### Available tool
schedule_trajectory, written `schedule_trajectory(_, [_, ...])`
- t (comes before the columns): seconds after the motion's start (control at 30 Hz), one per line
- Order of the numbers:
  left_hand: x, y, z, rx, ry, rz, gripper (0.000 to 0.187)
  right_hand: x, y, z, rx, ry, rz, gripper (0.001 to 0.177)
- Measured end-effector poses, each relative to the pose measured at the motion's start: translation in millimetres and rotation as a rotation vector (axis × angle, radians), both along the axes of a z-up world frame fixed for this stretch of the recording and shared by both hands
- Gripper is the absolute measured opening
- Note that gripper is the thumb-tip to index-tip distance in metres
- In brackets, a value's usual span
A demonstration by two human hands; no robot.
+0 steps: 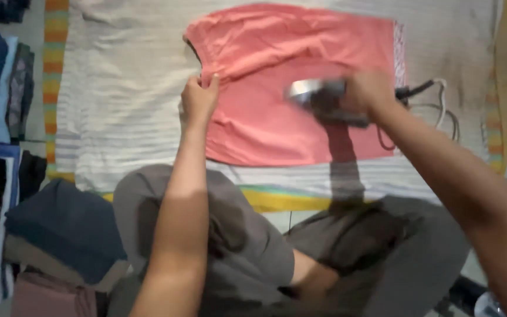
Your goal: Ironing and folding a pair of pink shorts on a cloth spread on the floor.
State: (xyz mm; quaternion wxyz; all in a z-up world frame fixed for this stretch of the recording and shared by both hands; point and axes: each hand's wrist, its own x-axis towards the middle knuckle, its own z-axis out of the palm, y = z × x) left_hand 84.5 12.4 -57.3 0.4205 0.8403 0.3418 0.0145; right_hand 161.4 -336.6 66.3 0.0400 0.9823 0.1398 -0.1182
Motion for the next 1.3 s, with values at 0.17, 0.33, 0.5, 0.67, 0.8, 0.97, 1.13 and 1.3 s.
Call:
schedule_trajectory(0.17, [28, -1, -65, -0.008, -0.064, 0.013, 0.043, -20, -4, -20, 0.016, -0.003, 0.275, 0.039])
schedule_trajectory(0.33, [16, -17, -6, 0.077, -0.149, 0.015, 0.037, 15, 64, -34, 0.108, -0.054, 0.036, 0.024])
schedule_trajectory(0.5, [37, 9, -11, -0.121, -0.107, -0.024, 0.039, -9, 63, 30, 0.081, 0.119, 0.190, 0.048])
schedule_trajectory(0.67, [33, 34, -36, -0.731, -0.146, 0.097, 0.027, 21, -92, -18, -0.163, 0.169, -0.237, 0.062])
schedule_trajectory(0.8, [59, 25, -18, -0.634, -0.013, 0.227, 0.041, 73, -158, -16, -0.018, -0.153, -0.435, 0.030])
schedule_trajectory(0.97, [94, 52, -72, -0.646, -0.143, 0.206, 0.033, 70, -149, -21, -0.066, 0.161, 0.455, 0.031])
schedule_trajectory(1.13, [101, 37, 4, -1.379, -0.072, 0.359, 0.014, 142, -150, -43, -0.161, -0.060, -0.138, 0.031])
schedule_trajectory(1.3, [134, 52, 2, -1.537, 0.008, 0.222, 0.024, 164, -118, -27, -0.126, -0.024, -0.050, 0.039])
